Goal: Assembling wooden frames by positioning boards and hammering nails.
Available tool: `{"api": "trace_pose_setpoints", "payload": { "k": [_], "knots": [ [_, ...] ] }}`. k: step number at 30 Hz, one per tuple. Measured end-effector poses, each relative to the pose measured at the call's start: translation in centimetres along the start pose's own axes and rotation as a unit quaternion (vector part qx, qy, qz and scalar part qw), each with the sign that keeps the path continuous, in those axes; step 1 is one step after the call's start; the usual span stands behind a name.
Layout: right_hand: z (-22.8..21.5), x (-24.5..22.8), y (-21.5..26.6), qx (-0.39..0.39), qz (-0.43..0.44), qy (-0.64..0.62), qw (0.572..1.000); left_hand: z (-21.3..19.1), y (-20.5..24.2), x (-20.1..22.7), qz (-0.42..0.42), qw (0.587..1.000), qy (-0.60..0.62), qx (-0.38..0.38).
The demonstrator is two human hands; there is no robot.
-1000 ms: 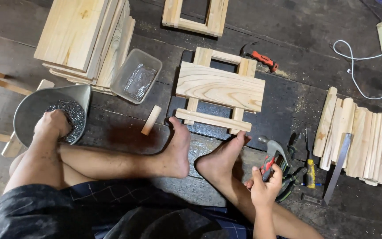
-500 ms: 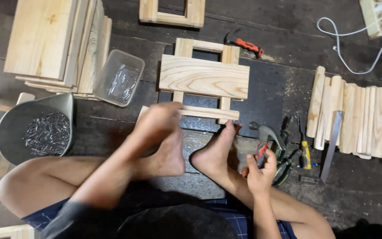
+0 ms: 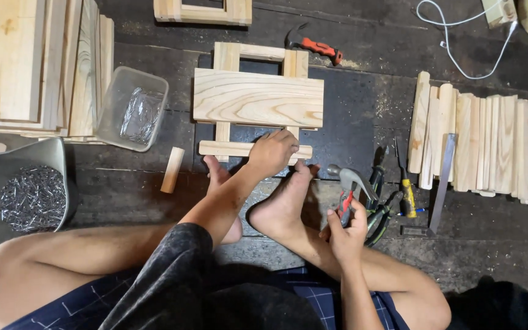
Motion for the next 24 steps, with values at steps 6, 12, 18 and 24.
{"api": "trace_pose_setpoints", "payload": {
  "k": [6,12,18,24],
  "knots": [
    [1.5,-1.0,-0.7,-0.029,-0.026,0.013,0.999,-0.8,-0.1,0.4,0.016,1.000,0.021,0.002],
    [1.5,-1.3,-0.6,0.013,-0.082,0.138,0.987,-0.6,0.0,0.3,0.011,0.999,0.042,0.008],
    [2.6,-1.4,-0.6,-0.037,-0.032,0.073,0.996,-0.8,0.2,0.7,0.031,0.999,0.017,0.035],
    [2.7,-2.7,-0.8,-0.002,-0.097,0.186,0.978,-0.4,0.1,0.3,0.033,0.998,0.001,0.051]
  ]
}}
Point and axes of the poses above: each hand's wrist, its own y-axis away from the middle knuckle, its own z-axis out of the palm, x = y × z, the point moved 9 cm from there along -y, towards the middle knuckle, and after that the axes turned 8 degrees about x, right-handed, at the moved point
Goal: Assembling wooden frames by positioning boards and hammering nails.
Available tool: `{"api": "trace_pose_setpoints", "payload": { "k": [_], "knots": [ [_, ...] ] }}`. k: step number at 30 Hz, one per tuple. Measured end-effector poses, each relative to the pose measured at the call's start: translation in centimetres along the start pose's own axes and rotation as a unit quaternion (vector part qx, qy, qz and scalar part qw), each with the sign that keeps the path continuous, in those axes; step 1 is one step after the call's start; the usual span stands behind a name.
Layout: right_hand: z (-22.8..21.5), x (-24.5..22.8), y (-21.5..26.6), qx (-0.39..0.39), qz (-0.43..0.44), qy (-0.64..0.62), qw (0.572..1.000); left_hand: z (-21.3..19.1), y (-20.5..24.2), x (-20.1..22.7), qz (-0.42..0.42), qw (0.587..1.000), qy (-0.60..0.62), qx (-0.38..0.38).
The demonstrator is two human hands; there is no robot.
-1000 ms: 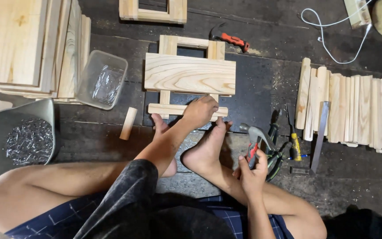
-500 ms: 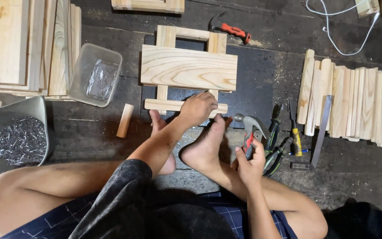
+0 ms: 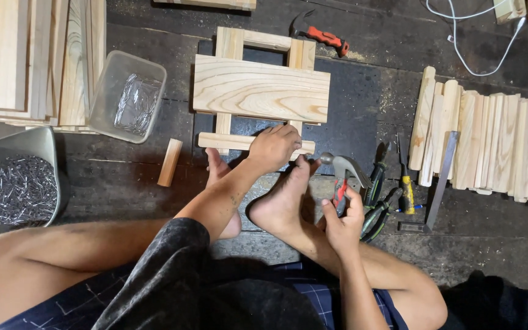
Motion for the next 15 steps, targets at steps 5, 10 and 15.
{"api": "trace_pose_setpoints", "payload": {
  "k": [5,10,15],
  "knots": [
    [0.2,0.3,-0.4,0.006,-0.002,0.006,1.000,-0.8,-0.2,0.6,0.022,0.999,-0.017,0.020],
    [1.5,-2.4,-1.0,-0.035,0.019,0.070,0.997,-0.7,0.2,0.6,0.029,0.999,-0.013,0.003],
    [2.9,-4.2,-1.0,-0.074,0.023,0.176,0.981,-0.4,0.2,0.4,0.008,1.000,0.022,-0.020]
  ]
}}
Point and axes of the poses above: each hand's wrist, its own y-axis away from the middle knuckle, its own z-axis out of the palm, x = y × z, the point moved 9 cm from there along -y, towards the middle knuckle, and after that the axes turned 8 degrees about x, right-handed, at the moved point
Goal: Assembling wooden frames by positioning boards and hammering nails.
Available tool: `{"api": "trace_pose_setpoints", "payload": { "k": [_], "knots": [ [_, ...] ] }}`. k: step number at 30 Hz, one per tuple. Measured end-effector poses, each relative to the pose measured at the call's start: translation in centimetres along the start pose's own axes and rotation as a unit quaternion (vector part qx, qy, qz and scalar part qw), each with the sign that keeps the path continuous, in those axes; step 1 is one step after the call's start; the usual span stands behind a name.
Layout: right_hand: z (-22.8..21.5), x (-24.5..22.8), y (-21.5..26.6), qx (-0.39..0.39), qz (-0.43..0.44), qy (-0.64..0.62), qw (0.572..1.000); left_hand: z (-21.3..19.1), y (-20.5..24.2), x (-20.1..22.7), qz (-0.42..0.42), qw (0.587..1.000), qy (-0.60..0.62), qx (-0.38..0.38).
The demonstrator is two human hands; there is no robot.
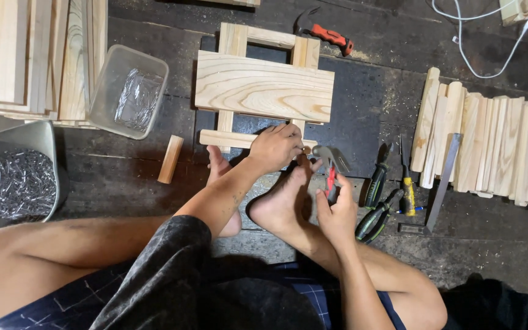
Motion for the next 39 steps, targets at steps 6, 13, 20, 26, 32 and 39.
{"api": "trace_pose_setpoints", "payload": {
  "k": [6,13,20,26,32,39],
  "knots": [
    [2.4,0.9,-0.4,-0.015,-0.031,0.036,0.999,-0.4,-0.1,0.3,0.010,1.000,-0.013,0.007],
    [1.5,-2.2,-0.7,-0.013,-0.048,0.032,0.998,-0.6,-0.1,0.5,0.008,1.000,-0.018,-0.011],
    [-3.3,-5.7,0.2,0.076,-0.136,-0.003,0.988,-1.0,-0.2,0.3,-0.031,0.992,-0.003,-0.120],
    [-3.3,-1.1,1.9,0.219,-0.240,-0.056,0.944,-1.4,-0.4,0.2,-0.052,0.985,0.011,-0.164],
    [-0.4,-3.1,0.5,0.052,-0.087,-0.126,0.987,-0.7,0.3,0.9,-0.047,0.983,0.018,-0.178],
    [1.3,-1.3,-1.3,0.007,-0.088,0.016,0.996,-0.9,0.2,0.3,-0.040,0.988,0.019,-0.147]
  ]
}}
Point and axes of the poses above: each hand's wrist, its own y-axis away from the middle knuckle, its own z-axis out of the palm, x = y × z, the point moved 9 cm from there along -y, towards the middle knuckle, and after that the axes turned 8 degrees about x, right-handed, at the moved point
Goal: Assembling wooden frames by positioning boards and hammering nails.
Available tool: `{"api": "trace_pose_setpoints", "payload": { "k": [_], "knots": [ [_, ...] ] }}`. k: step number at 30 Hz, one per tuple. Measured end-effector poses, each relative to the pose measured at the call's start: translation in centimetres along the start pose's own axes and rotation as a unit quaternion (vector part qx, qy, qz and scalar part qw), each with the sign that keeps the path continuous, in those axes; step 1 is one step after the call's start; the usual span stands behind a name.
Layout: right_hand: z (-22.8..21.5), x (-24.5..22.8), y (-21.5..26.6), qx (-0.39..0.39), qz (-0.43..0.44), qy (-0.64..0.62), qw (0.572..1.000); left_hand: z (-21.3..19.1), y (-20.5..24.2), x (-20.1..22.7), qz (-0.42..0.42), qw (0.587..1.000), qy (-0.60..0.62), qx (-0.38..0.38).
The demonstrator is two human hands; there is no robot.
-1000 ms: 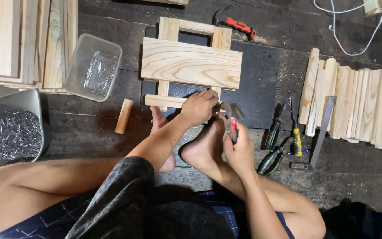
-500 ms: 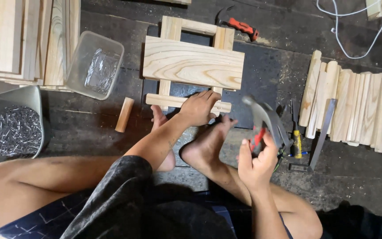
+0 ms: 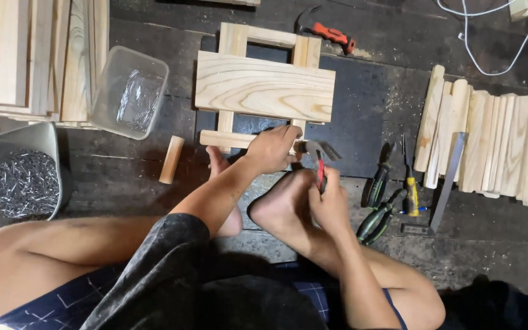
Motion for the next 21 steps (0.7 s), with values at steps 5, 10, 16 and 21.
{"api": "trace_pose_setpoints", "payload": {
  "k": [5,10,16,21],
  "knots": [
    [-7.3,-6.6,-0.1,0.206,-0.166,-0.039,0.964,-0.7,-1.0,-0.6,-0.025,1.000,-0.005,-0.016],
    [-0.2,-0.2,-0.3,-0.037,-0.014,0.105,0.994,0.0,0.5,-0.6,-0.034,0.999,0.007,-0.034],
    [-1.6,0.4,1.5,0.114,-0.096,0.015,0.989,0.9,0.3,0.3,-0.028,0.999,-0.014,-0.044],
    [1.3,2.8,-0.6,-0.052,0.014,0.030,0.998,-1.1,-0.9,-0.2,-0.021,1.000,-0.008,-0.021]
  ]
}}
Point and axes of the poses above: each hand's wrist, its own y-axis away from the middle knuckle, its own z-axis out of the palm, x = y × z, the point moved 9 cm from there along -y, towards the middle knuckle, and after that the axes turned 8 degrees about x, right-handed, at the moved point
